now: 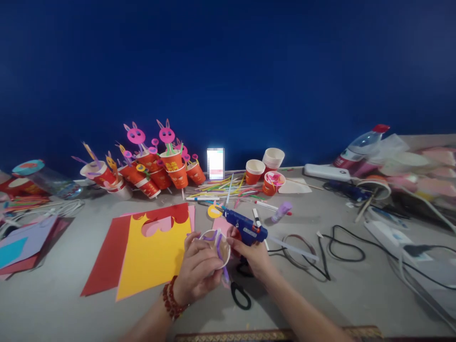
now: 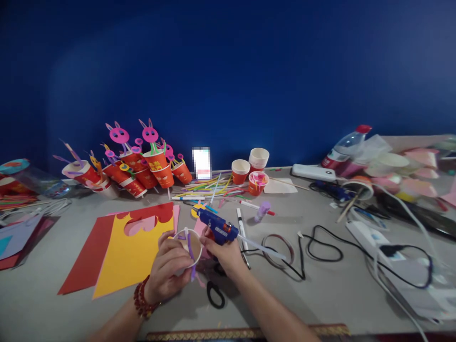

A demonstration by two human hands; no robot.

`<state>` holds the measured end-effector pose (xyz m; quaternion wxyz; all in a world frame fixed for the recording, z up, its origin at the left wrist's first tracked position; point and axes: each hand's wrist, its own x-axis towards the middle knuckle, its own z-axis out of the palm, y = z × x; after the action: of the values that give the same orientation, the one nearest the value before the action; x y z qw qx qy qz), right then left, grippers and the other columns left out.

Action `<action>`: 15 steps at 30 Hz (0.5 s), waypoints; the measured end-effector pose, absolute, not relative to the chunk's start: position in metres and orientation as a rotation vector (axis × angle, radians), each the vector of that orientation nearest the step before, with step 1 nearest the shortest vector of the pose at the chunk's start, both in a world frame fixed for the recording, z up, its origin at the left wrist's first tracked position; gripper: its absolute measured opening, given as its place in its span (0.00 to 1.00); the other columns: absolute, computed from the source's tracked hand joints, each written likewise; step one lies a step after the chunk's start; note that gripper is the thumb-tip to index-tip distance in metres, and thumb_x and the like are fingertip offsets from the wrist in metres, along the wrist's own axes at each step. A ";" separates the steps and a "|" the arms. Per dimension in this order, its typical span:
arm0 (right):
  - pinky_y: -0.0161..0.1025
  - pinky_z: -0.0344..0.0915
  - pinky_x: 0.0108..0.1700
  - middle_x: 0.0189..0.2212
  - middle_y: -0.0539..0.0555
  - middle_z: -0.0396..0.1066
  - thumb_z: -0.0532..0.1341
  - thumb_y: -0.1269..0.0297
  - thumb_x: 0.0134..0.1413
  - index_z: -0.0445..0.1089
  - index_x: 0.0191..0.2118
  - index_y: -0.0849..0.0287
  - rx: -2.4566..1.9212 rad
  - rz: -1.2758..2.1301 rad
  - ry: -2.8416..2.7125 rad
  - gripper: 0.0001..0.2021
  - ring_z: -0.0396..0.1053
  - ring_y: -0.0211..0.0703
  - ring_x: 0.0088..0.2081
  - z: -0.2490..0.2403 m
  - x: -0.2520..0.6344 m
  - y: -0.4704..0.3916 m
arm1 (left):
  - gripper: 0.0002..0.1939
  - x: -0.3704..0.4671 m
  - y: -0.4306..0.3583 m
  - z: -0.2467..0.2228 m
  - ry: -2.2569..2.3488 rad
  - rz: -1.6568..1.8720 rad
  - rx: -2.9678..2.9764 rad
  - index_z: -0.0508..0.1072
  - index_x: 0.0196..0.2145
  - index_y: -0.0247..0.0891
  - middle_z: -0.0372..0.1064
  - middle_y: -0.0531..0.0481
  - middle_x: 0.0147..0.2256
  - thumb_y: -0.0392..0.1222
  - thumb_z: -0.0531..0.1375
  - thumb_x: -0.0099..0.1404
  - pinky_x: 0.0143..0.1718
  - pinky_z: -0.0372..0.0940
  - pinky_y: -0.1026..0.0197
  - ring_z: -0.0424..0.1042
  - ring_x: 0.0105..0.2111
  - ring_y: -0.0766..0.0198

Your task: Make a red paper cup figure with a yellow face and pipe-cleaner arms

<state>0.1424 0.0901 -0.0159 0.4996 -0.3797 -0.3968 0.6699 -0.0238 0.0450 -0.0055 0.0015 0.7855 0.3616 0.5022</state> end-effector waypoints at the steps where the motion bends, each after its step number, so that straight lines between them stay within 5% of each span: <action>1: 0.33 0.58 0.19 0.27 0.47 0.69 0.74 0.56 0.39 0.69 0.27 0.57 -0.917 1.621 -0.960 0.16 0.59 0.33 0.20 -0.015 0.142 0.089 | 0.08 -0.024 0.044 -0.005 1.128 1.579 2.457 0.72 0.32 0.44 0.76 0.57 0.26 0.30 0.60 0.60 0.55 0.58 0.46 0.70 0.30 0.62; 15: 0.34 0.61 0.23 0.24 0.49 0.74 0.73 0.56 0.42 0.74 0.26 0.59 -0.936 1.581 -0.976 0.13 0.64 0.36 0.20 -0.015 0.143 0.090 | 0.08 -0.021 0.036 -0.011 1.030 1.470 2.447 0.72 0.33 0.43 0.76 0.56 0.29 0.30 0.60 0.61 0.56 0.56 0.45 0.69 0.35 0.61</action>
<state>0.1431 0.0902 -0.0151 0.5062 -0.3880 -0.4045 0.6555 -0.0213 0.0360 -0.0115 0.0534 0.8053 0.3388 0.4835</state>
